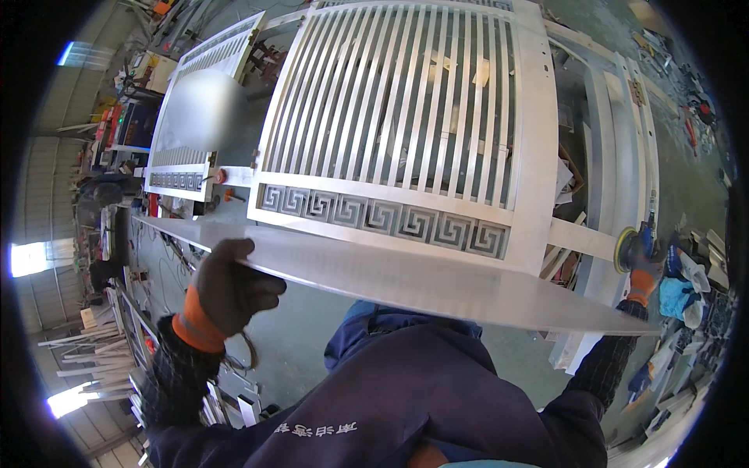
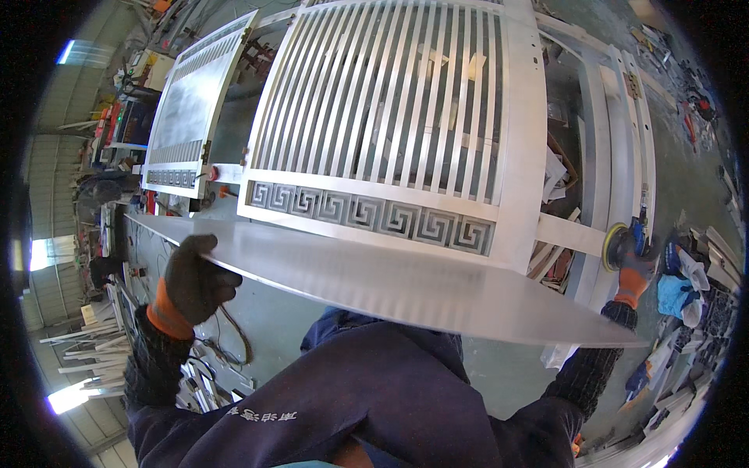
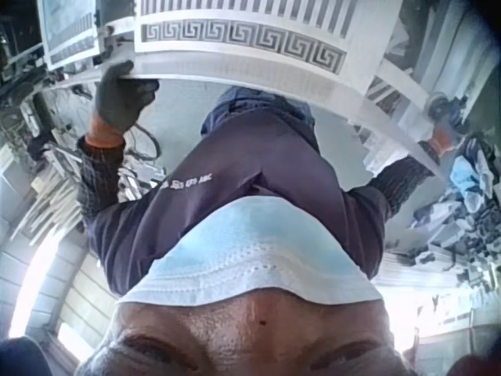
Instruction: The person uses a handheld orbital sander to smooth the surface of a large white metal panel with a decorative Greek key border. After sanding, the person measures the panel with a tape measure and then uses a rubber mallet to tap along the edges.
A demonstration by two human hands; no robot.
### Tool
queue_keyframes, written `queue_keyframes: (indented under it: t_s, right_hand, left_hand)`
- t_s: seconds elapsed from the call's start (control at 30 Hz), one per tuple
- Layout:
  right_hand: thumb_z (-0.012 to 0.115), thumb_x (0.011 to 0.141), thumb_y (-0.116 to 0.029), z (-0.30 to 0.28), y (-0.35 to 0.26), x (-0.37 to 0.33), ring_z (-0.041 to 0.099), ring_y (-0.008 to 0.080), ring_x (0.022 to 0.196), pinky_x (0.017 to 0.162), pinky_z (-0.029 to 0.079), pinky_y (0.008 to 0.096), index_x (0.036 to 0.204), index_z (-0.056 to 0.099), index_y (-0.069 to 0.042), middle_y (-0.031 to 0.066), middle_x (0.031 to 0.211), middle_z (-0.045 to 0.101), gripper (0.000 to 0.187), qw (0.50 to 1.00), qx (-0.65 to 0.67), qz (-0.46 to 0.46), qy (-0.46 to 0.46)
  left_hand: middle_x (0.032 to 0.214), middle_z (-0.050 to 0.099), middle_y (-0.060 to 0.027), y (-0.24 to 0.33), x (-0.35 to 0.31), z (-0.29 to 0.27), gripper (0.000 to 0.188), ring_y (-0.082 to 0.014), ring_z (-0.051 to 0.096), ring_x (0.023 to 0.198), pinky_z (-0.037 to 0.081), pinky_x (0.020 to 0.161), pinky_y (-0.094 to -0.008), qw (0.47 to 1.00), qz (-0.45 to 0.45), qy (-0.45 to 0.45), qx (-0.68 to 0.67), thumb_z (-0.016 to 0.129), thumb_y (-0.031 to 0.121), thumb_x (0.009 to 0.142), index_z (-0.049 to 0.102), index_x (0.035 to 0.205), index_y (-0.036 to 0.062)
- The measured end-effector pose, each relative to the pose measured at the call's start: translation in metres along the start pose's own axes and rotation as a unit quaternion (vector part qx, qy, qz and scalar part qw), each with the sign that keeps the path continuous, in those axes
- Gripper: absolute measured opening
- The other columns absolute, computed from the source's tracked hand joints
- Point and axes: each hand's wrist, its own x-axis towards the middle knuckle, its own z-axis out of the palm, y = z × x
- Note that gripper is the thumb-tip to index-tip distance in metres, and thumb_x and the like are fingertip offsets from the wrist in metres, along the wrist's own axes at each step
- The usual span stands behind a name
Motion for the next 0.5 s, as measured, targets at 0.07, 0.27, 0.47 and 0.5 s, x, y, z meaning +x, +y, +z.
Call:
queue_keyframes:
  t_s: [0.07, 0.27, 0.47, 0.5]
  right_hand:
    - [0.078, 0.095, -0.042, -0.005, -0.003, 0.017, 0.062, 0.0310, 0.131, 0.108, 0.049, 0.0394, 0.147, 0.056, -0.004, 0.0190, 0.144, 0.064, 0.068, 0.999, -0.004, -0.046, 0.028]
    - [0.075, 0.099, -0.037, -0.098, -0.046, 0.054, 0.066, 0.0282, 0.126, 0.106, 0.051, 0.0378, 0.149, 0.055, -0.008, 0.0167, 0.140, 0.067, 0.061, 0.992, -0.055, -0.014, 0.117]
    - [0.076, 0.099, -0.039, -0.141, -0.112, 0.029, 0.066, 0.0259, 0.126, 0.105, 0.052, 0.0391, 0.153, 0.051, -0.007, 0.0167, 0.139, 0.067, 0.067, 0.987, -0.109, 0.000, 0.122]
    - [0.075, 0.100, -0.039, -0.148, -0.119, 0.018, 0.065, 0.0260, 0.126, 0.105, 0.051, 0.0393, 0.154, 0.050, -0.006, 0.0171, 0.139, 0.067, 0.068, 0.984, -0.134, 0.013, 0.120]
  left_hand:
    - [0.085, 0.064, -0.0124, 0.030, 0.024, 0.006, 0.040, -0.0240, 0.059, 0.066, 0.047, 0.058, -0.0345, 0.998, -0.027, -0.056, 0.017, 0.058, 0.039, 0.095, 0.061, 0.110, 0.0018]
    - [0.067, 0.026, 0.0050, 0.111, 0.168, 0.075, 0.023, -0.0101, 0.027, 0.055, 0.026, 0.047, -0.0280, 0.962, -0.119, -0.183, 0.164, 0.039, 0.026, 0.103, 0.046, 0.083, 0.0176]
    - [0.060, 0.032, 0.0077, 0.153, 0.346, 0.116, 0.035, -0.0070, 0.022, 0.045, 0.020, 0.038, -0.0256, 0.955, -0.094, -0.191, 0.205, 0.037, 0.023, 0.108, 0.052, 0.077, 0.0165]
    - [0.060, 0.035, 0.0070, 0.155, 0.361, 0.130, 0.037, -0.0058, 0.028, 0.045, 0.026, 0.038, -0.0241, 0.960, -0.088, -0.153, 0.220, 0.037, 0.027, 0.110, 0.065, 0.093, 0.0103]
